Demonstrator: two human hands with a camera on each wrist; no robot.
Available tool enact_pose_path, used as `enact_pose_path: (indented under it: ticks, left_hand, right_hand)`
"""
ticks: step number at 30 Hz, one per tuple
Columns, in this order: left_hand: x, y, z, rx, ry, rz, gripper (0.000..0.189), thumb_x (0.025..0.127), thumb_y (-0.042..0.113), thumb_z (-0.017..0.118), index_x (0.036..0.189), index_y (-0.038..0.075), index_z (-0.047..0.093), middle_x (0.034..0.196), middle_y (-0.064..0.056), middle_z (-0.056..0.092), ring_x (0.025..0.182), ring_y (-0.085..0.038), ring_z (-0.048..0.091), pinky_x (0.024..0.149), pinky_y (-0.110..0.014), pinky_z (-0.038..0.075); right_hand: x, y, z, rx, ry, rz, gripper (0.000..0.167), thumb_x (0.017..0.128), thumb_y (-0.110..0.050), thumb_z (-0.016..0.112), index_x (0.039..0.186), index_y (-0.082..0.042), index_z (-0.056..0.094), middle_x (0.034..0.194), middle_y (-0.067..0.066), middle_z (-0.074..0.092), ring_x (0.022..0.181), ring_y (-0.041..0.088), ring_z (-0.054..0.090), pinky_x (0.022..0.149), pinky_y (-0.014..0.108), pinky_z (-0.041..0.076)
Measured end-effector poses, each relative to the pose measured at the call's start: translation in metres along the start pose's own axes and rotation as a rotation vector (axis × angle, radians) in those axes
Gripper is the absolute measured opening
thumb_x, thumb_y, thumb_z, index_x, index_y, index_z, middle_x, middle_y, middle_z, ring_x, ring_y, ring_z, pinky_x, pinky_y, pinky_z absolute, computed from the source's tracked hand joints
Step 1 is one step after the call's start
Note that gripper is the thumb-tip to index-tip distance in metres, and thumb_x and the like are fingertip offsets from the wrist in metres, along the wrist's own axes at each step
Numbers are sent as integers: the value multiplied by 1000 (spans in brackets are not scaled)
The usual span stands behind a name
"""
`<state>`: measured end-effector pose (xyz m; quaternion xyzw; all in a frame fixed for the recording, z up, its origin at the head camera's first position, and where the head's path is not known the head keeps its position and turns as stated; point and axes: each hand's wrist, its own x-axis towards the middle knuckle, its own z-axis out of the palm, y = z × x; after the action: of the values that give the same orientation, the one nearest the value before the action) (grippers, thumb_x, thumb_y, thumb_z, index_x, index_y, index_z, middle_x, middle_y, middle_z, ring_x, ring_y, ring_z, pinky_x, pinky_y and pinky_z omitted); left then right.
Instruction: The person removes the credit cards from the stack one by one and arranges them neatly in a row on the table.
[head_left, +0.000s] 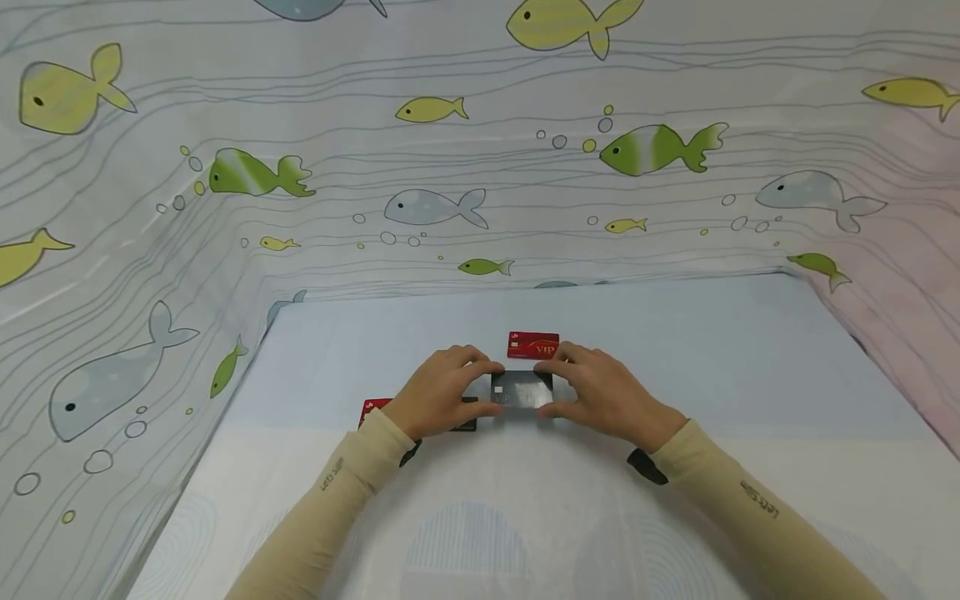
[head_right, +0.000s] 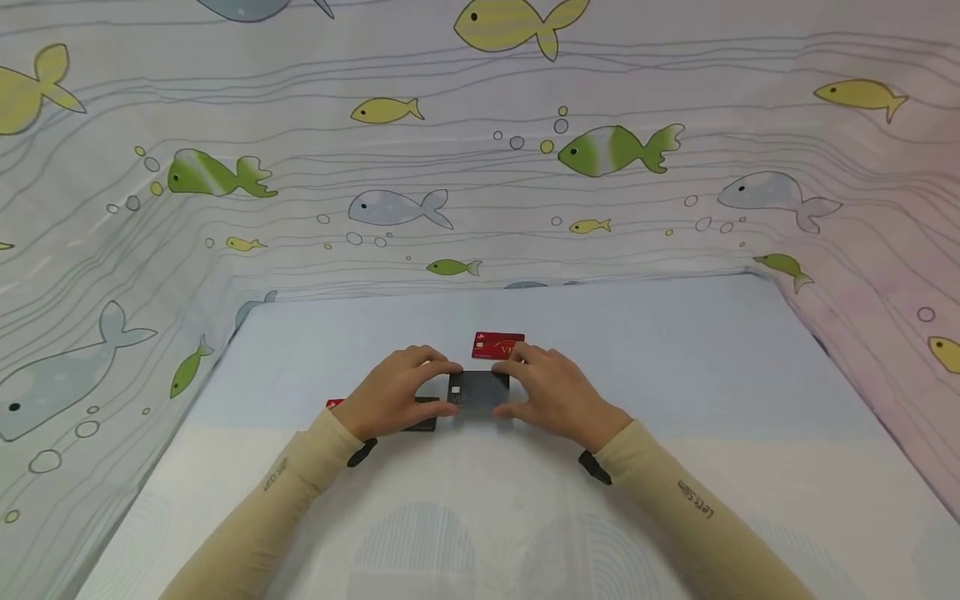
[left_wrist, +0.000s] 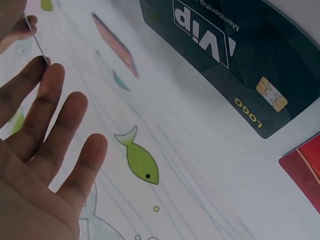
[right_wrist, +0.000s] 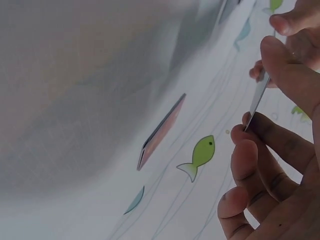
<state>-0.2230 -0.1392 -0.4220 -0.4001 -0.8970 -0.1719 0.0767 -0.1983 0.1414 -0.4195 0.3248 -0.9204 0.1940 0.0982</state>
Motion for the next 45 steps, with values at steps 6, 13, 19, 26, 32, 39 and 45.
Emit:
enact_pose_path:
  ticks: [6,13,19,26,32,39,45]
  left_hand:
    - [-3,3,1,14,-15,-12,54,82,47,83,126,19,69,116,2,63,104,-16,61,95,-38,51]
    - [-9,3,4,21,-30,12,54,84,46,82,126,16,69,115,0,63,103,-18,61,93,-38,52]
    - [-12,2,7,24,-42,8,53,84,46,82,126,16,69,114,0,63,105,-19,61,93,-38,51]
    - [-12,3,9,34,-94,-15,52,85,48,80,125,16,70,113,0,63,106,-20,60,94,-39,51]
    - [-13,5,9,35,-107,-7,52,85,48,81,123,15,70,111,-2,64,102,-20,60,91,-38,51]
    - [-14,3,10,34,-155,-31,52,85,48,80,123,15,70,111,-2,63,103,-19,59,91,-37,51]
    - [-14,-1,13,26,-181,-48,51,85,48,80,124,15,70,112,-1,64,104,-18,58,91,-36,51]
  right_hand:
    - [-1,-3,3,-6,-7,-11,64,71,-43,92,124,-12,72,101,0,58,74,12,51,66,27,49]
    - [-2,-4,11,-24,-32,-20,63,72,-45,91,123,-12,73,100,-1,58,75,10,51,66,25,49]
    - [-2,-6,14,-4,-29,-51,63,72,-43,92,121,-9,73,98,1,59,73,10,51,66,25,49]
    - [-1,-5,19,-1,-58,-62,64,73,-45,90,122,-8,72,97,2,58,71,8,48,64,23,47]
    - [-1,-6,22,9,-81,-54,63,73,-46,90,121,-8,74,94,0,57,71,9,48,64,22,46]
    - [1,-7,27,10,-113,-49,63,74,-46,89,121,-8,73,95,1,56,74,9,50,66,23,48]
    - [3,-9,28,-3,-127,-48,62,75,-47,88,121,-8,74,98,1,57,77,11,52,70,26,52]
